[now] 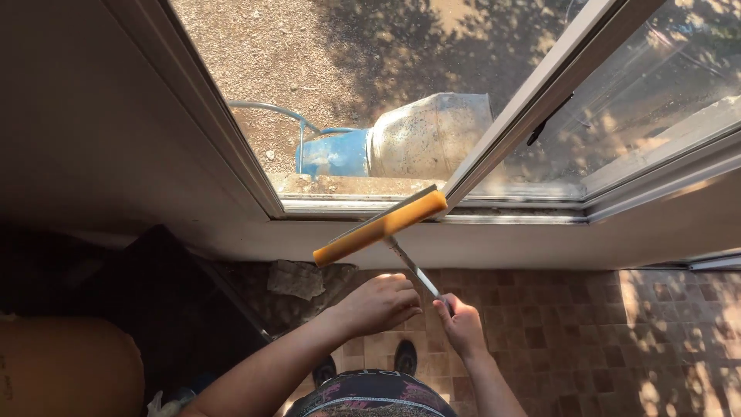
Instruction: The person sprays a cleaning solution onto a large window and then uses a squeegee to wipe the glass. They repeatedly spray and wipe different sections of the window to remove dirt and streaks.
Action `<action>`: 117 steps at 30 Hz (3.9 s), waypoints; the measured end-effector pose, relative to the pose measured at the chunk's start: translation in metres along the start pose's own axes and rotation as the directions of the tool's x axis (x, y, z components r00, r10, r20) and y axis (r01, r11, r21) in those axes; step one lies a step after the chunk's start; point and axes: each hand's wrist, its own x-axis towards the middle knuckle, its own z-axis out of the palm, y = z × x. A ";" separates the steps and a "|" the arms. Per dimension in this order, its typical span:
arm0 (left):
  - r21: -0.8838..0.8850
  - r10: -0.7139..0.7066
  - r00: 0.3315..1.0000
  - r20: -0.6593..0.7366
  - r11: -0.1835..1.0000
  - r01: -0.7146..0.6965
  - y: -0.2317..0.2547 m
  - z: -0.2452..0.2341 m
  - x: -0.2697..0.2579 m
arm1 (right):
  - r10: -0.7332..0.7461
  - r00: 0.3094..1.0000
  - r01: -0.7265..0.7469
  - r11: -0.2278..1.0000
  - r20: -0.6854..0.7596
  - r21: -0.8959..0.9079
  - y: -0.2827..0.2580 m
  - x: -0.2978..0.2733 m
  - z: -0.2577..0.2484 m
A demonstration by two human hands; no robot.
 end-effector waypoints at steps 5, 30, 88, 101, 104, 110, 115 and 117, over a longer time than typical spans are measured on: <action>0.284 0.168 0.938 -0.305 0.956 -0.079 0.019 -0.061 0.017 | -0.369 0.920 0.338 0.918 -0.134 -0.209 -0.095 0.021 -0.071; 0.720 0.327 0.779 -0.534 0.660 0.217 -0.012 -0.240 0.080 | -0.732 0.662 0.497 0.592 -0.164 -0.635 -0.319 0.046 -0.163; 0.716 0.414 0.762 -0.498 0.692 0.093 0.005 -0.202 0.161 | -0.600 0.719 0.168 0.639 -0.350 -0.751 -0.254 0.032 -0.212; 0.687 0.460 0.749 -0.476 0.727 -0.010 0.015 -0.172 0.194 | -0.493 0.732 -0.002 0.689 -0.470 -0.725 -0.213 0.018 -0.232; 0.680 0.464 0.749 -0.474 0.733 -0.024 0.016 -0.167 0.199 | -0.493 0.725 -0.013 0.688 -0.481 -0.726 -0.206 0.015 -0.234; 0.662 0.482 0.732 -0.482 0.748 -0.057 0.023 -0.157 0.211 | -0.498 0.705 -0.066 0.663 -0.505 -0.745 -0.190 0.008 -0.243; 0.631 0.502 0.716 -0.485 0.768 -0.112 0.028 -0.146 0.224 | -0.488 0.689 -0.096 0.672 -0.536 -0.734 -0.172 0.003 -0.248; 0.607 0.508 0.721 -0.471 0.780 -0.154 0.029 -0.144 0.227 | -0.493 0.675 -0.104 0.673 -0.549 -0.733 -0.164 0.002 -0.250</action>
